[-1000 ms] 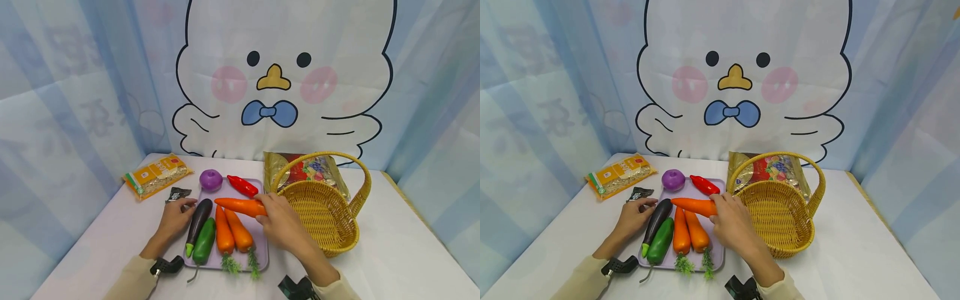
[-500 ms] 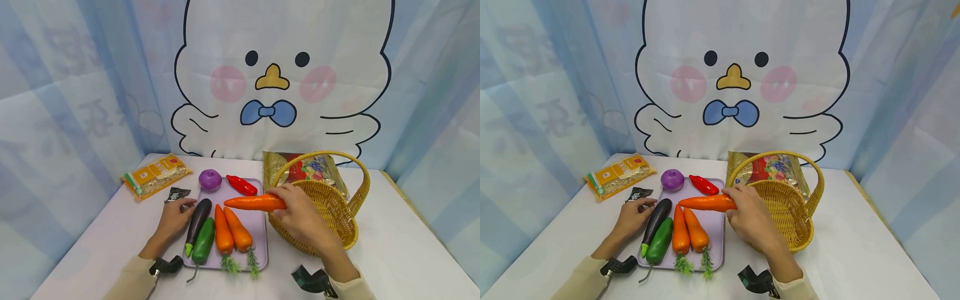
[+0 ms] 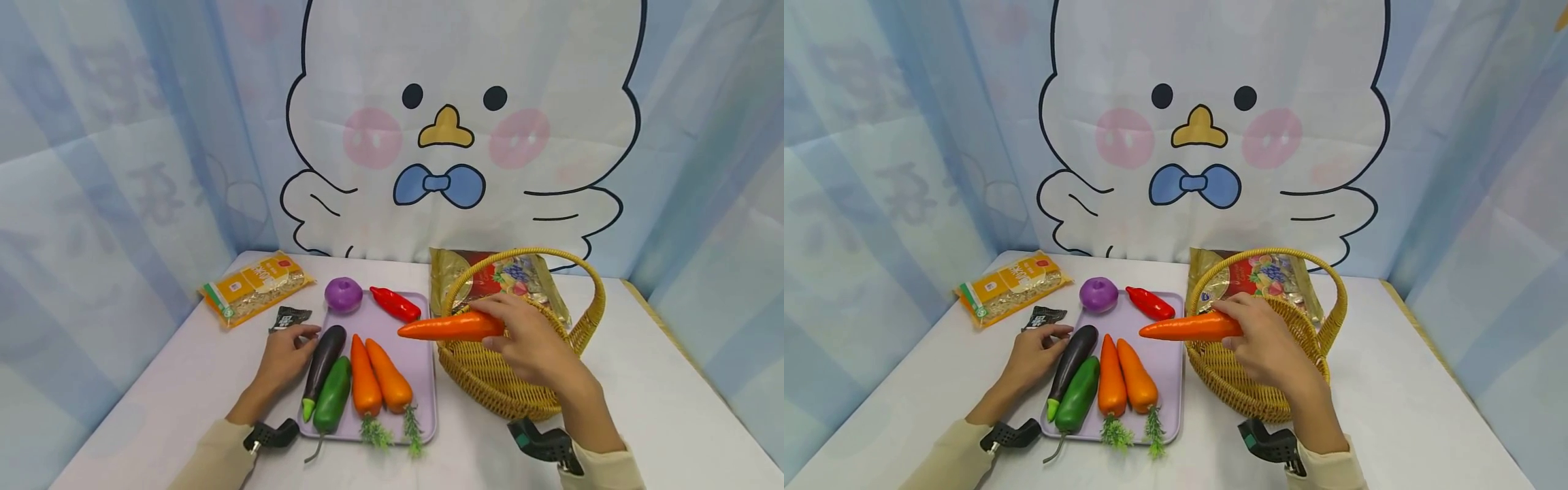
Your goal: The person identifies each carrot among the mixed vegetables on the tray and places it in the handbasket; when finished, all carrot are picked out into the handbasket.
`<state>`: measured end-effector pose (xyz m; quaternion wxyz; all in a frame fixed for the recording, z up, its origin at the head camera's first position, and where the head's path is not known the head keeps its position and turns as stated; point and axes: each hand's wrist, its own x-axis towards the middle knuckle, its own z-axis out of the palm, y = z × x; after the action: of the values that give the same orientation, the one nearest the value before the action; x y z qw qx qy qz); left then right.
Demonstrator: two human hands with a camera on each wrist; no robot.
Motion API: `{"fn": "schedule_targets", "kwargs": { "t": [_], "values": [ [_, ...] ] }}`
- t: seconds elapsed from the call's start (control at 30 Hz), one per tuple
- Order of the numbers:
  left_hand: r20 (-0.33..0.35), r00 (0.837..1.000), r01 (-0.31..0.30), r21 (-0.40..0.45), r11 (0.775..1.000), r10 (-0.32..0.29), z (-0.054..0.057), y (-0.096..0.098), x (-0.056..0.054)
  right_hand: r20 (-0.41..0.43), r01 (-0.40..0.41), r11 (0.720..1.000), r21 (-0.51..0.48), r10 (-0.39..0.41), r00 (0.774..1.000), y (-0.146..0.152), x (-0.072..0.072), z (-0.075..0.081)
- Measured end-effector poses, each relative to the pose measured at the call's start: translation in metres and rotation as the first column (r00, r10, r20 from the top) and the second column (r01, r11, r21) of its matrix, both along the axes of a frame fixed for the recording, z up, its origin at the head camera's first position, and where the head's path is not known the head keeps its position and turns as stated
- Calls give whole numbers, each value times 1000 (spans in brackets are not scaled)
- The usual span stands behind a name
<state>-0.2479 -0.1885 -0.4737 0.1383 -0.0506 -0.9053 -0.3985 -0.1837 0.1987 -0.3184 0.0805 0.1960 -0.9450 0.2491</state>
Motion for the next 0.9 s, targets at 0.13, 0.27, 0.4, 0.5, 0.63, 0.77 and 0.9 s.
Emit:
{"fn": "schedule_targets", "kwargs": {
  "t": [0.13,0.27,0.4,0.5,0.63,0.77,0.9],
  "values": [
    [2,1000,-2,-1,1000,2,-1,1,0,25,14,1000,6,-14,1000,11,-2,2],
    [0,1000,0,-2,1000,0,0,1,0,52,23,1000,-1,-23,998,21,-3,3],
    [-2,1000,-1,0,1000,1,0,1,0,72,28,1000,1,-28,997,28,-5,3],
    [-9,1000,-2,5,1000,2,-1,1,0,86,30,1000,1,-30,996,33,-8,2],
    [-16,1000,4,12,1000,-4,-2,2,-1,118,35,999,-8,-34,992,43,-11,-2],
    [0,1000,2,7,1000,-2,-2,1,-1,140,46,999,-11,-44,989,52,-14,-7],
    [12,1000,-2,3,1000,2,-2,0,-1,163,63,998,-5,-61,985,57,-18,-10]
  ]
}}
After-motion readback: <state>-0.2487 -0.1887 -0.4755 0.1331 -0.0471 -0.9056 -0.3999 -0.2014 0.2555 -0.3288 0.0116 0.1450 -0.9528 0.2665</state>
